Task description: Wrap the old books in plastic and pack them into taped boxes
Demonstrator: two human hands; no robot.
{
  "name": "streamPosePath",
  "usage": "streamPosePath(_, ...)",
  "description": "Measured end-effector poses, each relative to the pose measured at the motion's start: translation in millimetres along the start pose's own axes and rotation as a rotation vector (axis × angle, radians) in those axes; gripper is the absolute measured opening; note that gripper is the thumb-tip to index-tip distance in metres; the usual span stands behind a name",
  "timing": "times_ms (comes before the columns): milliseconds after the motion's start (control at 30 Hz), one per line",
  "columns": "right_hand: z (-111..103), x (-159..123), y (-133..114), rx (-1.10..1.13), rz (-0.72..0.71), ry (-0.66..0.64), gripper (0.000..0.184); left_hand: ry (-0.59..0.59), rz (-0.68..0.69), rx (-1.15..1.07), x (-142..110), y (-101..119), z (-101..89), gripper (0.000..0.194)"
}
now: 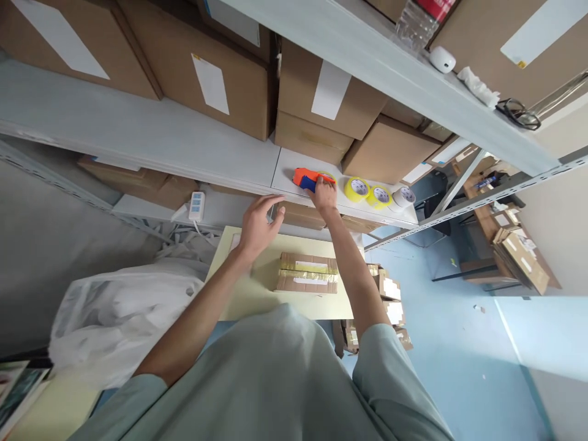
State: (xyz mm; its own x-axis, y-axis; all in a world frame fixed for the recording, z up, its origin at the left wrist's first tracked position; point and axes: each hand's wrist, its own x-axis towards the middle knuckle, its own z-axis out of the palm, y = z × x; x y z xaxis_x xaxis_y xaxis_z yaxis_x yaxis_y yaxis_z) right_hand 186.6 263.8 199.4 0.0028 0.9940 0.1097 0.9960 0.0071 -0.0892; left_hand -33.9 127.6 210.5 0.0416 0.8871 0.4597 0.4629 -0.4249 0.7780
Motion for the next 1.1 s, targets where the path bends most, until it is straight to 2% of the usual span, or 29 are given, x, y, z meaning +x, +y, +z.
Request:
streamPosePath(133, -6.0, -26.0, 0.6, -0.010, -0.020, 0.000, 0.080, 0.019, -0.078, -0.053, -17.7, -16.7, -15.0, 0.033)
streamPosePath(267, -15.1, -89.2, 1.7, 0.024, -0.116, 0.032, 0.080, 0.065, -0.125, -0.151, -40.5, -27.2, -28.8, 0.034)
streamPosePath(433, -34.6, -174.7, -0.7, 0.066, -0.218, 0.053, 0.074, 0.067, -0.169, -0.307, -70.5, -21.6, -42.3, 0.038)
streamPosePath(567, -49.5, -216.1, -3.6, 0.090, -0.263, 0.006, 0.064, 0.000, -0.168, -0.401, -87.3, -14.4, -49.6, 0.040)
streamPosePath(700, -61.6, -235.3, -4.1, 0.099, -0.290, -0.062, 0.056, -0.069, -0.175, -0.456, -93.1, -15.1, -53.3, 0.038)
streamPosePath(800, -69.0, -241.9, -1.9, 0.104, -0.335, -0.123, 0.052, -0.164, -0.171, -0.521, -92.7, -19.6, -53.8, 0.033)
streamPosePath(967, -77.5, -247.9, 3.6, 0.091, -0.367, -0.267, 0.063, -0.409, -0.309, -0.667, -94.7, -26.8, -52.2, 0.036)
streamPosePath(1100, -82.6, -252.1, 4.7, 0.079, -0.343, -0.369, 0.071, -0.464, -0.409, -0.745, -101.9, -28.9, -47.9, 0.038)
